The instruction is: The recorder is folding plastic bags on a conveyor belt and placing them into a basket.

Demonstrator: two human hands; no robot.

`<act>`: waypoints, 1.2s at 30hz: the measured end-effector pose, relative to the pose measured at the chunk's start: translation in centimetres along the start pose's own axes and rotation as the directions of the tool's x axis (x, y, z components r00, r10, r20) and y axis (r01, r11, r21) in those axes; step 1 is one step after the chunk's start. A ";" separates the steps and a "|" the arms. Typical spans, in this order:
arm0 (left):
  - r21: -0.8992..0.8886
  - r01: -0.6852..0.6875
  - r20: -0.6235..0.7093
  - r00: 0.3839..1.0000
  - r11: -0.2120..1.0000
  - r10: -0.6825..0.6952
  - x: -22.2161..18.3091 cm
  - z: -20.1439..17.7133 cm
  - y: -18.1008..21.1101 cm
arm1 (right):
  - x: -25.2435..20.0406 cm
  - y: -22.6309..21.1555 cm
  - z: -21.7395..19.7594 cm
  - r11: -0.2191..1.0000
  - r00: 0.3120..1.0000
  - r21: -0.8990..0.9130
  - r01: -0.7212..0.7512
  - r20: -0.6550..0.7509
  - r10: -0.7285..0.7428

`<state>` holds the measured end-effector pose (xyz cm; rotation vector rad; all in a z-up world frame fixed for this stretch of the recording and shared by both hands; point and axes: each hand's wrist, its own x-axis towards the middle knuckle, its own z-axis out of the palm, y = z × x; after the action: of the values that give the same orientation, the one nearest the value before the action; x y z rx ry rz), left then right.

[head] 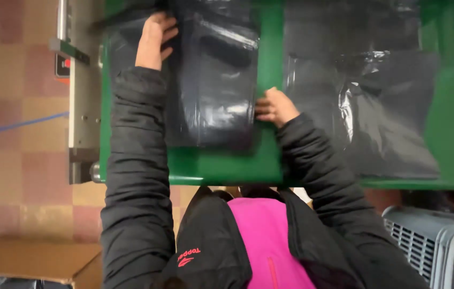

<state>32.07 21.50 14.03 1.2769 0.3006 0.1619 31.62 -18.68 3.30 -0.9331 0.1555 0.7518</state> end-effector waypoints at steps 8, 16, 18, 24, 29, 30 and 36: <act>0.990 -0.081 0.026 0.915 0.119 0.404 -14.2 -12.2 -1.9 | -0.2 8.7 2.3 0.857 0.967 -0.479 -0.190 -0.245 0.077; 0.840 0.212 -0.303 0.947 0.500 0.106 -21.7 -17.8 -6.2 | -4.1 5.0 1.9 0.730 0.952 -0.613 -0.302 -0.157 0.262; 0.780 0.160 -0.289 0.950 0.605 0.121 -21.1 -17.5 -6.5 | 2.0 4.7 -4.7 0.803 0.915 -0.492 -0.337 0.031 0.403; 0.672 0.044 -0.190 0.975 0.739 0.115 -20.5 -18.5 -8.0 | 21.6 -3.3 -6.8 0.952 0.970 -0.279 -0.126 -0.237 0.059; 0.614 -0.032 -0.108 0.986 0.789 0.124 -20.2 -19.0 -8.3 | 27.4 -7.5 -2.8 0.279 0.777 -0.953 0.115 -0.089 -0.624; 0.648 0.015 -0.134 0.986 0.762 0.095 -20.1 -19.0 -8.0 | 27.9 -7.9 -2.9 0.284 0.748 -0.955 0.084 -0.128 -0.651; 0.803 0.273 -0.275 0.958 0.530 -0.076 -18.8 -16.9 -5.6 | 27.8 -8.0 -6.7 0.241 0.742 -0.970 -0.037 -0.188 -0.644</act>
<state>8.73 30.05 6.81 2.1980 0.7554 -0.0471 58.61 -12.38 -7.35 -2.3207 -0.0036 0.0030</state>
